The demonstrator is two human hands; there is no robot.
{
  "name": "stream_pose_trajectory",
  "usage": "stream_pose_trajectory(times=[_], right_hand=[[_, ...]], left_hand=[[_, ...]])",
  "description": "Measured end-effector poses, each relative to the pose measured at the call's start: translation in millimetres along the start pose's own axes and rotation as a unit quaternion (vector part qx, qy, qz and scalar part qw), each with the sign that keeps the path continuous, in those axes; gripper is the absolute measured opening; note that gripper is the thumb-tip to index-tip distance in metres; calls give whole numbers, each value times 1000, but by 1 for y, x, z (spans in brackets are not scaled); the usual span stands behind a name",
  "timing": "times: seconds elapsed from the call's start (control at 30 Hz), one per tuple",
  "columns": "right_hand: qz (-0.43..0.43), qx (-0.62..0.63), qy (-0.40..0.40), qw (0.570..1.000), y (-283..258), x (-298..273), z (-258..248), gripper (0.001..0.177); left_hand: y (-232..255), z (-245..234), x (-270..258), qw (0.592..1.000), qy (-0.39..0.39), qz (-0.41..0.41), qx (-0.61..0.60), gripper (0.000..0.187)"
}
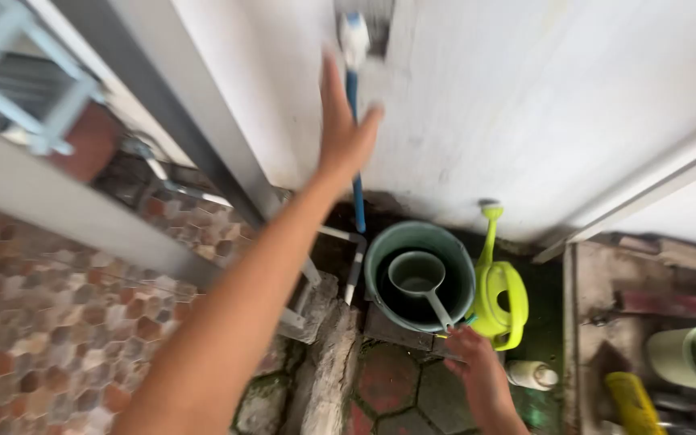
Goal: Filling a ladle with water and liquid fertilizer to water a potted plant
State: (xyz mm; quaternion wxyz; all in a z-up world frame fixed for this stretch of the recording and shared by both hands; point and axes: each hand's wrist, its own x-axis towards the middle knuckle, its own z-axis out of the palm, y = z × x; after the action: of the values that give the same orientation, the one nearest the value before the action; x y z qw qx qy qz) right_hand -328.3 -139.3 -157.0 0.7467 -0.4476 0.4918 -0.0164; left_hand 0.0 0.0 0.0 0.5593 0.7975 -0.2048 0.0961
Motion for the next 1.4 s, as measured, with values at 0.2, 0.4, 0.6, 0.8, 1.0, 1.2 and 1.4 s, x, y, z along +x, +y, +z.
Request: stream_pose_trajectory(times=[0.2,0.4,0.6,0.8,1.0,1.2,1.4], right_hand=[[-215,-548,72,805,92,187,-3,66],[-97,-735,61,669,85,212,31,44],[-146,-657,-12,740,106,235,15,25],[-304,-630,39,713,117,196,7,13],[-147,-190,-116,964,101,178,21,19],[-112,-137,-153,972,95,146,17,28],[-90,-5,-125,988,87,99,15,33]], left_hand=[[-58,40,40,986,95,124,59,66],[-66,59,49,967,138,169,131,47],[-11,56,57,952,23,60,300,95],[-18,72,39,969,36,24,242,114],[-62,65,-100,925,-85,-323,-181,94],[-90,60,-133,846,-91,-258,-459,74],[-92,38,-147,751,-111,-266,-594,82]])
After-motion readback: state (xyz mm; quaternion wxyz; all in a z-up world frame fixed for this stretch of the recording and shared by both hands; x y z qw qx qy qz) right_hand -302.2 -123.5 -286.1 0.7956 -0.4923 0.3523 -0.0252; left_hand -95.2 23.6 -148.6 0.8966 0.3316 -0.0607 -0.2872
